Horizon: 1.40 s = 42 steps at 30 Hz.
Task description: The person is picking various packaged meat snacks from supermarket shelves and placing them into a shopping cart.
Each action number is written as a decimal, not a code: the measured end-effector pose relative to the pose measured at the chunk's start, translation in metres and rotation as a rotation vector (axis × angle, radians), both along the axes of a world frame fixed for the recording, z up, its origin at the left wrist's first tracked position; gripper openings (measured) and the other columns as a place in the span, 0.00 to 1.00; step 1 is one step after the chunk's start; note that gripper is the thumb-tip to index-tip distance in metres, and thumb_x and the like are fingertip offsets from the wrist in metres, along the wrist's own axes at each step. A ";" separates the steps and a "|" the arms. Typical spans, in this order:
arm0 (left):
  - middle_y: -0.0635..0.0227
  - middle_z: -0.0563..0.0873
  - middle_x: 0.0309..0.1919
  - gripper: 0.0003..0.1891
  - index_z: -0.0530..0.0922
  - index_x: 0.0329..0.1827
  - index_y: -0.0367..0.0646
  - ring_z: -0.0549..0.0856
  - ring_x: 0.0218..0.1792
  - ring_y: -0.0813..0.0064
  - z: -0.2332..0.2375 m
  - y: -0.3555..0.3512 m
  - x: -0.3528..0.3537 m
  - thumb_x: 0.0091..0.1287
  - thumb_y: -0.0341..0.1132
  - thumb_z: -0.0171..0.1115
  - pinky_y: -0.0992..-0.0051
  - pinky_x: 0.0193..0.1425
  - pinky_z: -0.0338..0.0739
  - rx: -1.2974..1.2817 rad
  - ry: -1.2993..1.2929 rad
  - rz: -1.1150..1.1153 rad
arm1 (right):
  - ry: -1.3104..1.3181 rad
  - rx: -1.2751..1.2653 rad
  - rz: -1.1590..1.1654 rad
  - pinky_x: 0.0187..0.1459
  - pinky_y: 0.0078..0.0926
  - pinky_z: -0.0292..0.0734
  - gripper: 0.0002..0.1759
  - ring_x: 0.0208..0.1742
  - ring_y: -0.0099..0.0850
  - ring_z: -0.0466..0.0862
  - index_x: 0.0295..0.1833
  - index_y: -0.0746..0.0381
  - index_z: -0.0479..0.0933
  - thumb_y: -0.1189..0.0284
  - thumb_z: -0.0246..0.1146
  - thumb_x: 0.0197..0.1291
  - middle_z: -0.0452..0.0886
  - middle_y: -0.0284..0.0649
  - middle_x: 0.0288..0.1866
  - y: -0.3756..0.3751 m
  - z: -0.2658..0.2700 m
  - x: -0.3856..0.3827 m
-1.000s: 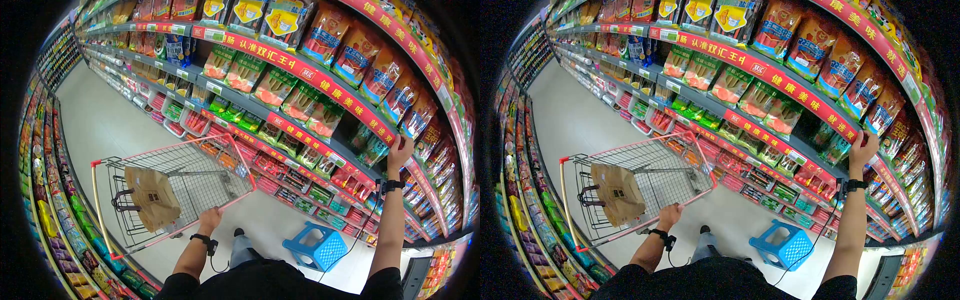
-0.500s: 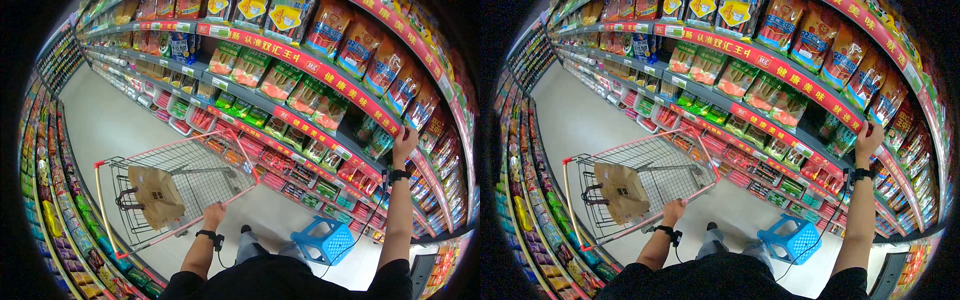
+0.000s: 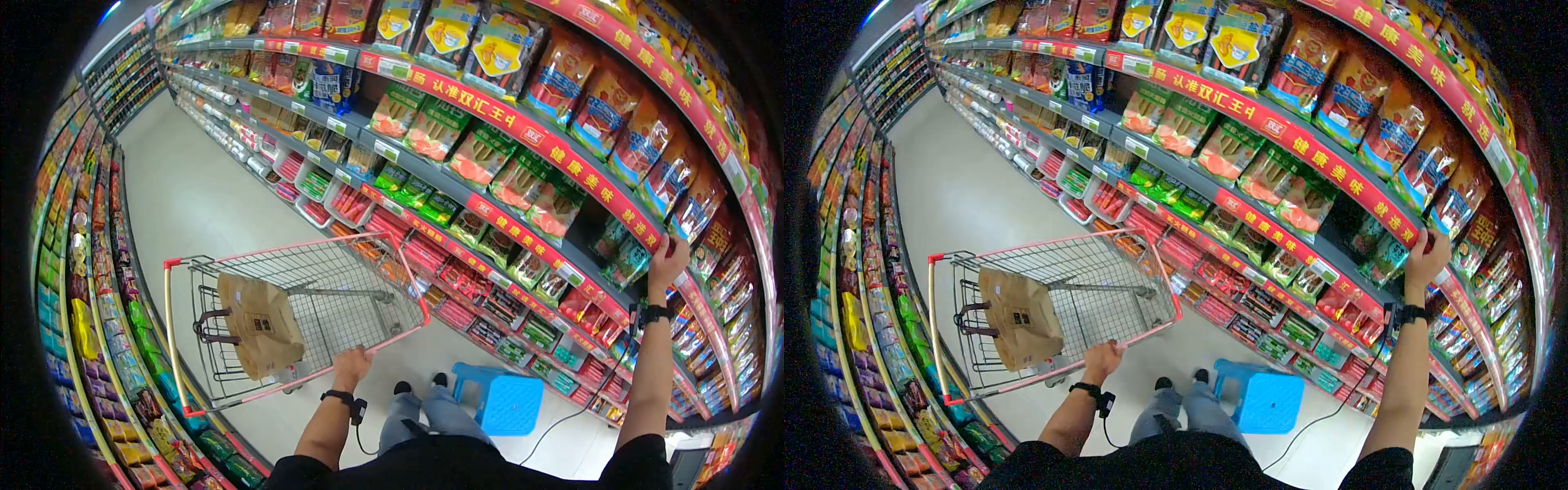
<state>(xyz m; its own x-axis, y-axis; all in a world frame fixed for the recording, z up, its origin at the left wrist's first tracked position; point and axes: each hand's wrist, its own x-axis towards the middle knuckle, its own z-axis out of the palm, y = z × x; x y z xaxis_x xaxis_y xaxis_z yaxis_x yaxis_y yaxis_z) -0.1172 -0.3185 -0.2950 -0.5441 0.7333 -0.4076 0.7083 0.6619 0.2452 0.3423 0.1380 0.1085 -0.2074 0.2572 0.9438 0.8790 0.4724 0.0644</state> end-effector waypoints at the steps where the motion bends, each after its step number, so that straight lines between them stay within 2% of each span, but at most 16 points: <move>1: 0.51 0.89 0.42 0.28 0.82 0.51 0.45 0.88 0.48 0.52 0.002 0.002 -0.003 0.71 0.61 0.48 0.52 0.52 0.80 0.006 0.001 0.013 | 0.007 0.003 0.003 0.43 0.40 0.70 0.10 0.37 0.44 0.79 0.39 0.63 0.78 0.67 0.64 0.66 0.79 0.42 0.33 -0.001 -0.001 -0.002; 5: 0.50 0.89 0.43 0.28 0.81 0.53 0.43 0.87 0.48 0.50 0.011 -0.021 0.009 0.71 0.60 0.49 0.52 0.53 0.80 -0.029 -0.120 0.059 | -0.009 0.008 0.015 0.42 0.39 0.71 0.11 0.37 0.43 0.79 0.39 0.63 0.79 0.66 0.64 0.67 0.79 0.42 0.34 -0.003 -0.008 0.007; 19: 0.53 0.89 0.38 0.27 0.84 0.47 0.45 0.88 0.43 0.49 0.020 -0.045 0.010 0.70 0.60 0.49 0.51 0.48 0.81 0.019 -0.038 0.096 | -0.010 0.035 0.017 0.40 0.40 0.69 0.10 0.36 0.44 0.78 0.38 0.64 0.78 0.68 0.63 0.66 0.78 0.44 0.33 -0.007 -0.003 -0.001; 23: 0.53 0.89 0.38 0.28 0.84 0.47 0.45 0.88 0.43 0.50 0.027 -0.047 0.012 0.70 0.62 0.50 0.51 0.47 0.80 0.018 -0.055 0.133 | 0.022 -0.022 0.039 0.40 0.40 0.69 0.10 0.36 0.45 0.77 0.38 0.65 0.77 0.68 0.63 0.67 0.78 0.45 0.34 -0.011 -0.006 0.003; 27: 0.52 0.89 0.38 0.27 0.83 0.47 0.45 0.88 0.42 0.49 0.019 -0.050 0.016 0.70 0.60 0.50 0.51 0.47 0.80 0.056 -0.056 0.121 | 0.039 -0.052 -0.015 0.39 0.41 0.68 0.11 0.35 0.44 0.76 0.38 0.65 0.76 0.68 0.63 0.68 0.77 0.45 0.33 -0.017 -0.008 0.010; 35: 0.52 0.89 0.37 0.25 0.83 0.48 0.44 0.88 0.41 0.47 0.020 -0.055 0.034 0.69 0.57 0.52 0.50 0.45 0.82 0.079 -0.091 0.155 | 0.022 -0.041 0.043 0.42 0.40 0.68 0.11 0.37 0.45 0.76 0.39 0.66 0.77 0.68 0.60 0.69 0.77 0.46 0.34 -0.016 0.000 0.004; 42: 0.52 0.89 0.38 0.25 0.83 0.50 0.46 0.88 0.42 0.47 0.018 -0.062 0.047 0.69 0.57 0.51 0.50 0.48 0.81 0.092 -0.118 0.212 | 0.015 -0.020 0.087 0.42 0.41 0.69 0.09 0.38 0.46 0.77 0.40 0.66 0.77 0.71 0.61 0.68 0.77 0.46 0.35 -0.017 0.000 0.011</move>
